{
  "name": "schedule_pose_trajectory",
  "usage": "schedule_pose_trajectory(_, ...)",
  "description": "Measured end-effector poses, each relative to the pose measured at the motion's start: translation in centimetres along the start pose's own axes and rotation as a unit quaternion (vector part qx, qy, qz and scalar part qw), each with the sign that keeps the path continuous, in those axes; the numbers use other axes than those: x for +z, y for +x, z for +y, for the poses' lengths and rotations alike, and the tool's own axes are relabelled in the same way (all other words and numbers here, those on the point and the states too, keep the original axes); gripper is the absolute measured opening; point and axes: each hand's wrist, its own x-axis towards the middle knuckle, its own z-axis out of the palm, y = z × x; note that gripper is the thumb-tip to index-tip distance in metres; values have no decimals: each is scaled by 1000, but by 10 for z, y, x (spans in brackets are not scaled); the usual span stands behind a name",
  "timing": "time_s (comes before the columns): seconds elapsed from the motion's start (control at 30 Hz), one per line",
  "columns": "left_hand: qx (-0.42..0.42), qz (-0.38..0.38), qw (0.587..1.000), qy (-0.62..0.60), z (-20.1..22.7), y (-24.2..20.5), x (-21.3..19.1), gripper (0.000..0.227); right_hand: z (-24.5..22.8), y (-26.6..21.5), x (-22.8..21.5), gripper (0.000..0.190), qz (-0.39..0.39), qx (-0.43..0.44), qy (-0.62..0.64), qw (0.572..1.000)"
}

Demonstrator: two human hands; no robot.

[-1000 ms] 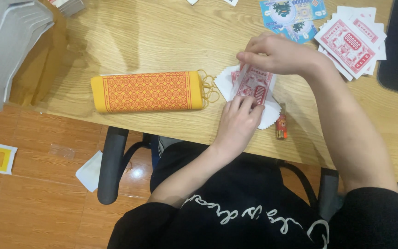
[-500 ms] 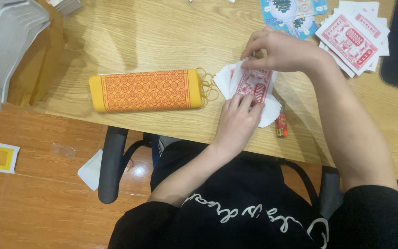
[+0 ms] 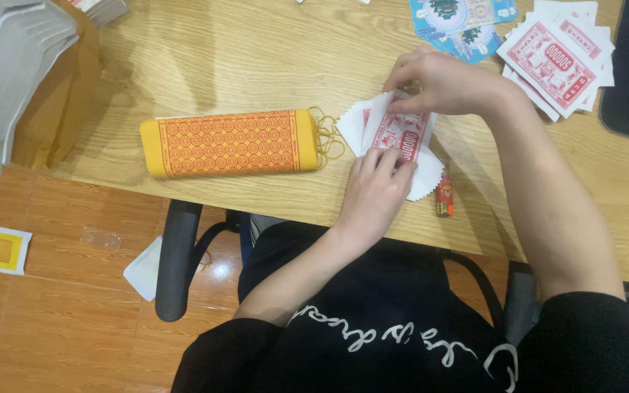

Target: The person bundles printed paper slips by placing them into a larger yellow paper wrap and securing the bundle with a rubber band.

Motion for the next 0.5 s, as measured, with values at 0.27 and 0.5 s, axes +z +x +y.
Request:
schedule_pose_trajectory(0.27, -126, 124, 982, -67, -5, 0, -14, 60, -58, -41, -33, 20, -49, 119, 35, 991)
schedule_pose_trajectory(0.5, -165, 84, 932, -313, 5, 34, -66, 21, -86, -106, -27, 8, 169, -128, 23, 977)
